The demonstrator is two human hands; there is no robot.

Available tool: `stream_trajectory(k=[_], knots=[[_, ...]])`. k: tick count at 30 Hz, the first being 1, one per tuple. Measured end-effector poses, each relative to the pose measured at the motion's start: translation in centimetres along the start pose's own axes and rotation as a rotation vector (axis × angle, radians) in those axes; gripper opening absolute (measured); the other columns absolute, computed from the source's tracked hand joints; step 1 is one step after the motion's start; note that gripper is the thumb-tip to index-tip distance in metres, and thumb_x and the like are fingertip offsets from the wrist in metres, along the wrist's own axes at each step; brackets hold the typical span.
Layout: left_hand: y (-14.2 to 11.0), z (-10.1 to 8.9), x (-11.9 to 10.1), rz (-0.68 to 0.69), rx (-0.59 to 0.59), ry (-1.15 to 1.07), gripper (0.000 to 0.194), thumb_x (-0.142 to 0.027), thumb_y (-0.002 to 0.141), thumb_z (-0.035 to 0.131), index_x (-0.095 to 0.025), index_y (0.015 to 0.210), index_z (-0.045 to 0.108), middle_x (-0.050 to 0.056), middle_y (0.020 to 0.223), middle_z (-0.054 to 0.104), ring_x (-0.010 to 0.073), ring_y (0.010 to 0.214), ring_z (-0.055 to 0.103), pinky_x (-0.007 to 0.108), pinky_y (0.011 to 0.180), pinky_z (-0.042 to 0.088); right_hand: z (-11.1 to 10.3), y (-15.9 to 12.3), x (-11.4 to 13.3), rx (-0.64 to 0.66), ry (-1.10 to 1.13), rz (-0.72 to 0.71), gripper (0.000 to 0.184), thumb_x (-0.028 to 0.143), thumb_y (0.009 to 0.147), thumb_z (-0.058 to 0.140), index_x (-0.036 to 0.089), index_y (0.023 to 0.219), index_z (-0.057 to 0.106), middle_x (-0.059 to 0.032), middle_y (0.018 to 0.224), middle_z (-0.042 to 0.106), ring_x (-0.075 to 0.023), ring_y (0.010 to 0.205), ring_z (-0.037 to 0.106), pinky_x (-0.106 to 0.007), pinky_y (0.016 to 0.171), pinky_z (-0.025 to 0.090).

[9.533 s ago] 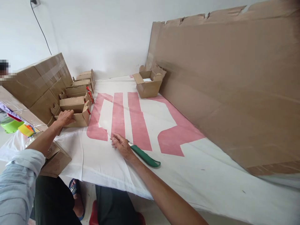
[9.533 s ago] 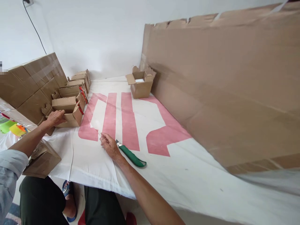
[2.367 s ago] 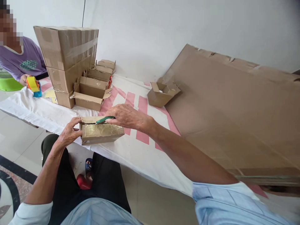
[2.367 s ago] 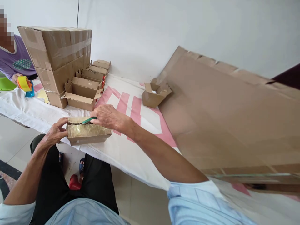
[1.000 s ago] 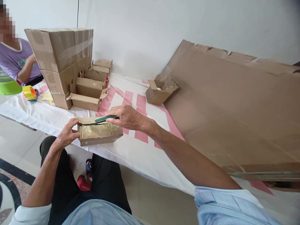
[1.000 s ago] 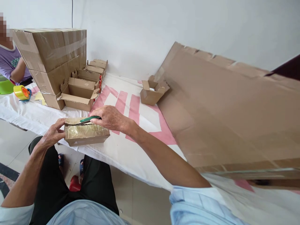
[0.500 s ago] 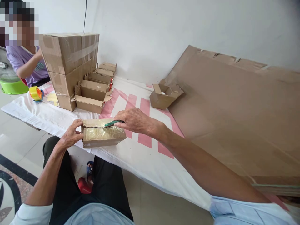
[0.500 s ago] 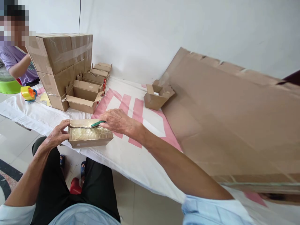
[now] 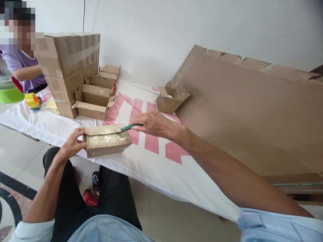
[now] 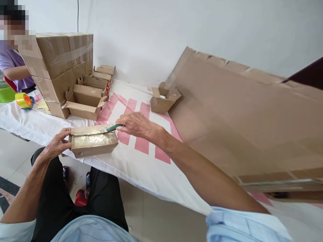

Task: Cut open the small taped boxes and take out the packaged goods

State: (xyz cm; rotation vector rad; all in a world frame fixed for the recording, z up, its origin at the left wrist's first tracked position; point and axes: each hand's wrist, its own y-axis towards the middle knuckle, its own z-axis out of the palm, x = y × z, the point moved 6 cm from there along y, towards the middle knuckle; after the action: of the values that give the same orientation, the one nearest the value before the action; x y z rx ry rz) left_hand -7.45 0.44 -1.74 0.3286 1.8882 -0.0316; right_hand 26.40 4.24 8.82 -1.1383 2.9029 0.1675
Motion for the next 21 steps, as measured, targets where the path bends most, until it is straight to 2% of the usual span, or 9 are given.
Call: stream_trajectory(k=[5, 9, 12, 15, 17, 18, 21], knots=[[0.1, 0.0, 0.0, 0.001, -0.003, 0.005, 0.043, -0.03, 0.076, 0.084, -0.026, 0.119, 0.088, 0.01, 0.144, 0.064, 0.0345, 0.137, 0.067, 0.035, 0.083, 0.074, 0.1, -1.2, -1.6, 0.01, -0.059, 0.036, 0.028, 0.032, 0.113, 0.062, 0.027, 0.108, 0.089, -0.0067, 0.102, 0.086, -0.0233, 0.086, 0.071, -0.033, 0.064, 0.03], [0.2, -0.1, 0.1, 0.011, -0.012, 0.014, 0.044, -0.032, 0.076, 0.086, -0.026, 0.119, 0.088, 0.01, 0.142, 0.064, 0.035, 0.136, 0.067, 0.035, 0.082, 0.074, 0.4, -2.7, -3.2, -0.042, -0.058, 0.072, 0.024, 0.033, 0.109, 0.066, 0.028, 0.105, 0.089, -0.0059, 0.099, 0.086, -0.023, 0.082, 0.07, -0.033, 0.064, 0.032], [0.3, -0.2, 0.1, 0.018, -0.021, 0.014, 0.047, -0.03, 0.074, 0.087, -0.027, 0.121, 0.088, 0.009, 0.139, 0.065, 0.0342, 0.136, 0.066, 0.034, 0.082, 0.074, 0.3, -4.3, -4.7, -0.12, 0.084, 0.101, 0.025, 0.036, 0.108, 0.066, 0.028, 0.102, 0.089, -0.0055, 0.097, 0.086, -0.0238, 0.082, 0.072, -0.034, 0.066, 0.039], [0.2, -0.3, 0.2, 0.025, -0.032, 0.029, 0.049, -0.032, 0.077, 0.088, -0.028, 0.126, 0.087, 0.009, 0.141, 0.065, 0.0342, 0.137, 0.065, 0.033, 0.081, 0.074, 0.8, -6.6, -6.5, -0.286, 0.324, 0.203, 0.029, 0.044, 0.108, 0.065, 0.026, 0.106, 0.088, -0.0066, 0.097, 0.085, -0.0247, 0.082, 0.073, -0.036, 0.072, 0.049], [0.2, -0.4, 0.2, 0.032, -0.03, 0.042, 0.05, -0.036, 0.079, 0.089, -0.029, 0.128, 0.087, 0.009, 0.143, 0.065, 0.0345, 0.137, 0.066, 0.034, 0.081, 0.074, 2.5, -8.6, -7.5, -0.432, 0.456, 0.325, 0.035, 0.05, 0.109, 0.063, 0.024, 0.114, 0.087, -0.0069, 0.096, 0.083, -0.0258, 0.082, 0.072, -0.037, 0.074, 0.054], [0.2, -0.3, 0.2, 0.037, -0.027, 0.048, 0.051, -0.038, 0.08, 0.09, -0.029, 0.13, 0.087, 0.009, 0.144, 0.066, 0.0349, 0.138, 0.066, 0.034, 0.081, 0.074, 4.0, -9.6, -7.5, -0.481, 0.501, 0.379, 0.038, 0.051, 0.109, 0.061, 0.024, 0.118, 0.086, -0.0066, 0.095, 0.082, -0.0262, 0.082, 0.071, -0.038, 0.075, 0.056], [0.4, -0.4, 0.4, 0.036, -0.025, 0.057, 0.058, -0.04, 0.081, 0.091, -0.03, 0.137, 0.085, 0.01, 0.149, 0.067, 0.0379, 0.144, 0.064, 0.038, 0.087, 0.074, 10.7, -11.8, -6.2, -0.477, 0.558, 0.525, 0.04, 0.048, 0.109, 0.056, 0.023, 0.127, 0.081, -0.0077, 0.099, 0.078, -0.0279, 0.084, 0.071, -0.041, 0.077, 0.061]])
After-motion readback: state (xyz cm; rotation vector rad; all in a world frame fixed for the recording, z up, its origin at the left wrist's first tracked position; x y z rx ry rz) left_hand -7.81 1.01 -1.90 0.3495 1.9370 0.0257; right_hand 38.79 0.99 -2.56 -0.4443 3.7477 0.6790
